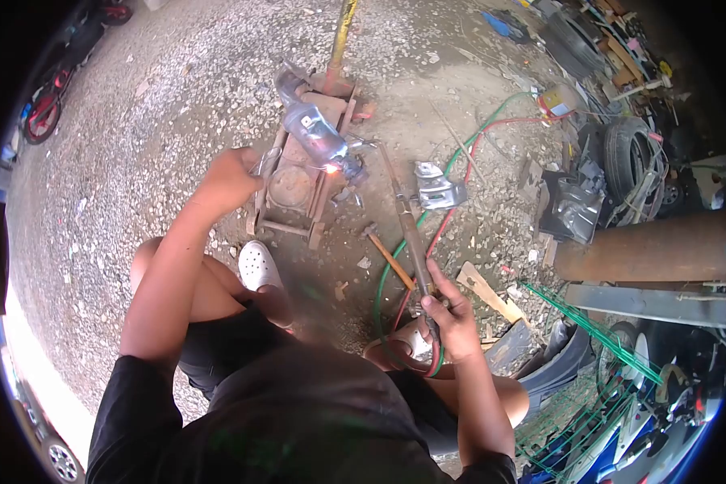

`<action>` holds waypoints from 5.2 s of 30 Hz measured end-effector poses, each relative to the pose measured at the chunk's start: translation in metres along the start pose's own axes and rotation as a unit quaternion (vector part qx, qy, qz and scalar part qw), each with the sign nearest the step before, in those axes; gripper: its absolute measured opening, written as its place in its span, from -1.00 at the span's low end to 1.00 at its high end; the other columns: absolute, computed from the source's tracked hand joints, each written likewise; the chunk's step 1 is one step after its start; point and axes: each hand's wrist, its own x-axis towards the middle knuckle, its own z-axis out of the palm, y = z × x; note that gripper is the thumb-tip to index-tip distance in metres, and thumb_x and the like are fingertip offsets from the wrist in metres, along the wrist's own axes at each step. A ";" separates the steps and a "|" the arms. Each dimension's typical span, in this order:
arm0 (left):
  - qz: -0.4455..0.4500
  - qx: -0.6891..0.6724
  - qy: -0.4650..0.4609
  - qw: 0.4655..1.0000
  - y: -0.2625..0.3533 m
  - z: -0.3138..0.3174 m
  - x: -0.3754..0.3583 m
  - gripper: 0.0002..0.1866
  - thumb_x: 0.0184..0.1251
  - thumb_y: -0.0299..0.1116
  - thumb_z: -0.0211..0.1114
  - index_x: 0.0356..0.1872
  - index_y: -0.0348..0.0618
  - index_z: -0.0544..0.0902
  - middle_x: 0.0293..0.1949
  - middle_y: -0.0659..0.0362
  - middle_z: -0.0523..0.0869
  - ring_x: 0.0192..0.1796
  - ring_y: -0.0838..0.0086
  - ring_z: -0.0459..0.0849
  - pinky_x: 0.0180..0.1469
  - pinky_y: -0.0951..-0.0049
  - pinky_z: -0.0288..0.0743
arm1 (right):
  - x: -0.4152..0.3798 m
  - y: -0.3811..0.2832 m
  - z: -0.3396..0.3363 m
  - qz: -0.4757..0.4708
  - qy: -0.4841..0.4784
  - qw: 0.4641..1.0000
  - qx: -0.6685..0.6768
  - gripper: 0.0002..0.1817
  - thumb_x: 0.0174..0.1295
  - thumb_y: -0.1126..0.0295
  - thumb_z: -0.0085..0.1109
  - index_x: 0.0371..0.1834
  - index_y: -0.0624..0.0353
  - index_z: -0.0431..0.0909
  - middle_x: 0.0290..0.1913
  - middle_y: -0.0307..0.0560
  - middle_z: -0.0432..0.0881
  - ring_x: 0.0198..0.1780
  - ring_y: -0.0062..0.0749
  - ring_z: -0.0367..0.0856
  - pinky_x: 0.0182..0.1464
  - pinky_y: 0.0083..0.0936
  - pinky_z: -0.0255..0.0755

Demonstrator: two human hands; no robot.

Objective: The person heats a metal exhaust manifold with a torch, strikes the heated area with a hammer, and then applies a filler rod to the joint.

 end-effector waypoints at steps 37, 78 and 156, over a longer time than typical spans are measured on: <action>-0.031 -0.105 0.071 0.992 -0.044 0.067 0.026 -0.66 0.39 -0.29 0.57 0.10 -0.21 0.87 -0.05 -0.14 0.94 0.00 0.05 0.95 0.09 0.18 0.74 | 0.017 0.017 -0.002 0.085 -0.054 0.995 0.018 -0.34 0.73 0.31 0.21 0.84 -0.04 0.31 -0.04 -0.19 0.67 -0.54 -0.56 0.59 -0.58 -0.58 0.43; -0.037 -0.071 0.071 0.994 -0.028 0.065 0.022 -0.68 0.37 -0.29 0.55 0.10 -0.10 0.90 -0.12 -0.13 0.93 -0.03 -0.03 0.93 0.11 0.12 0.75 | 0.016 0.007 0.012 0.083 -0.013 0.996 0.018 -0.35 0.69 0.43 0.11 0.82 0.07 0.33 -0.32 -0.24 0.64 -0.60 -0.54 0.52 -0.60 -0.58 0.39; -0.052 -0.005 0.055 0.997 -0.017 0.064 0.023 -0.64 0.39 -0.19 0.58 0.13 -0.07 0.88 -0.05 -0.15 0.92 0.06 -0.08 0.89 0.20 0.05 0.74 | 0.014 0.017 0.004 0.072 -0.048 0.996 -0.020 -0.32 0.73 0.30 0.22 0.85 0.01 0.28 -0.14 -0.25 0.65 -0.54 -0.57 0.58 -0.56 -0.56 0.43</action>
